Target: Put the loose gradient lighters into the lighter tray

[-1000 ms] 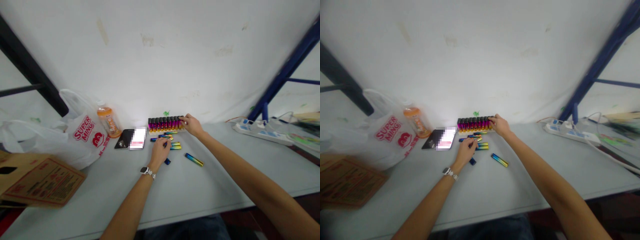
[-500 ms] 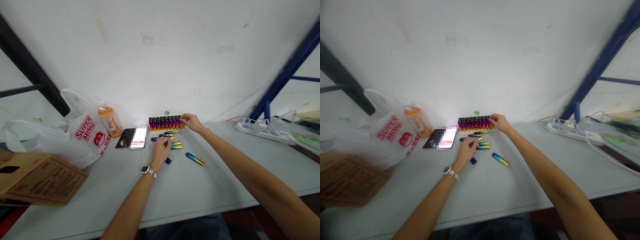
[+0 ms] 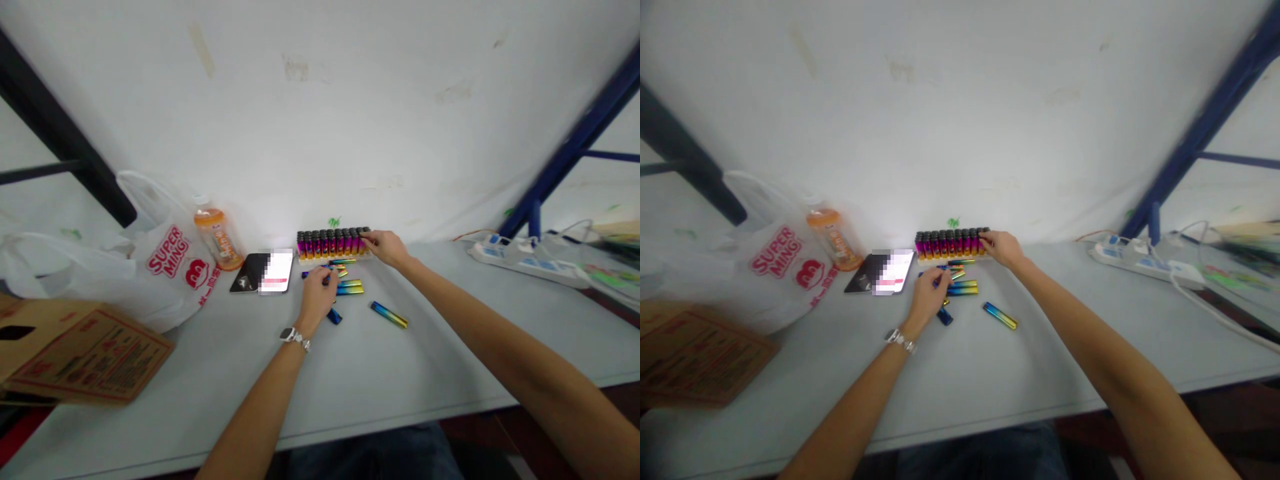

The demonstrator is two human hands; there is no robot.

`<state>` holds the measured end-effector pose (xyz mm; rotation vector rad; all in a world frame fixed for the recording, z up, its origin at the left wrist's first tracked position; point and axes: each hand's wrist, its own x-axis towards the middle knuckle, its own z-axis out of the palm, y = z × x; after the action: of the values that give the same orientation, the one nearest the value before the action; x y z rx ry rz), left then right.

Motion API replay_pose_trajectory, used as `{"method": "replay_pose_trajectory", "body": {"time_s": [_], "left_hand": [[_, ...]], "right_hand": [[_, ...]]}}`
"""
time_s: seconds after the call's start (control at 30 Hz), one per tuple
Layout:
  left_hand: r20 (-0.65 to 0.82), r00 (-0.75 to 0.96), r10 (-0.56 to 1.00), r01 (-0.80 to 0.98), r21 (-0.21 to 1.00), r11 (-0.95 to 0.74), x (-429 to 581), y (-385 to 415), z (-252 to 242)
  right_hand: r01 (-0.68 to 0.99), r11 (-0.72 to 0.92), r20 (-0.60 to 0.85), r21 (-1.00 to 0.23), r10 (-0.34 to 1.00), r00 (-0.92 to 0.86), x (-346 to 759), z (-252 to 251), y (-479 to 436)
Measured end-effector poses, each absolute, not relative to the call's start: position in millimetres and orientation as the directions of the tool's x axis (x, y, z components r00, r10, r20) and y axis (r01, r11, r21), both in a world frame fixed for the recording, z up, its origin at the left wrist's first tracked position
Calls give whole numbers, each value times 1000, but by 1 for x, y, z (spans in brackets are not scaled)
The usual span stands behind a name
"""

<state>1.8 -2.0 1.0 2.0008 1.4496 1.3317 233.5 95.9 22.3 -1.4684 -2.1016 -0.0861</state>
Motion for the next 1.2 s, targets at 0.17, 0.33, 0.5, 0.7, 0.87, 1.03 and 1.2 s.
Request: {"method": "replay_pose_trajectory", "body": {"time_s": [0.17,0.33,0.5,0.7,0.87,1.03,1.2], "left_hand": [[437,-261,861,428,852,-302,-19,3,13],[322,-330,888,231,939,-255,-30,9,10],[314,-342,886,139,949,-283,-29,12,6],[385,-175,906,258,906,-335,-2,-1,-2],[469,18,883,364,819,-442,17,-14,-3],[484,45,874,362,808,-465,15,-14,-2],[533,125,837,433,730,-529,14,-10,-1]], "right_hand": [[950,258,408,-176,897,-168,232,3,75],[919,222,448,-325,892,-57,224,-2,49],[902,220,412,-372,910,-51,209,1,-8],[925,287,304,-250,930,-207,204,5,-44],[962,201,306,-186,942,-138,198,10,-17],[979,28,265,-203,964,28,192,11,16],[932,-32,263,-362,955,134,191,14,35]]}}
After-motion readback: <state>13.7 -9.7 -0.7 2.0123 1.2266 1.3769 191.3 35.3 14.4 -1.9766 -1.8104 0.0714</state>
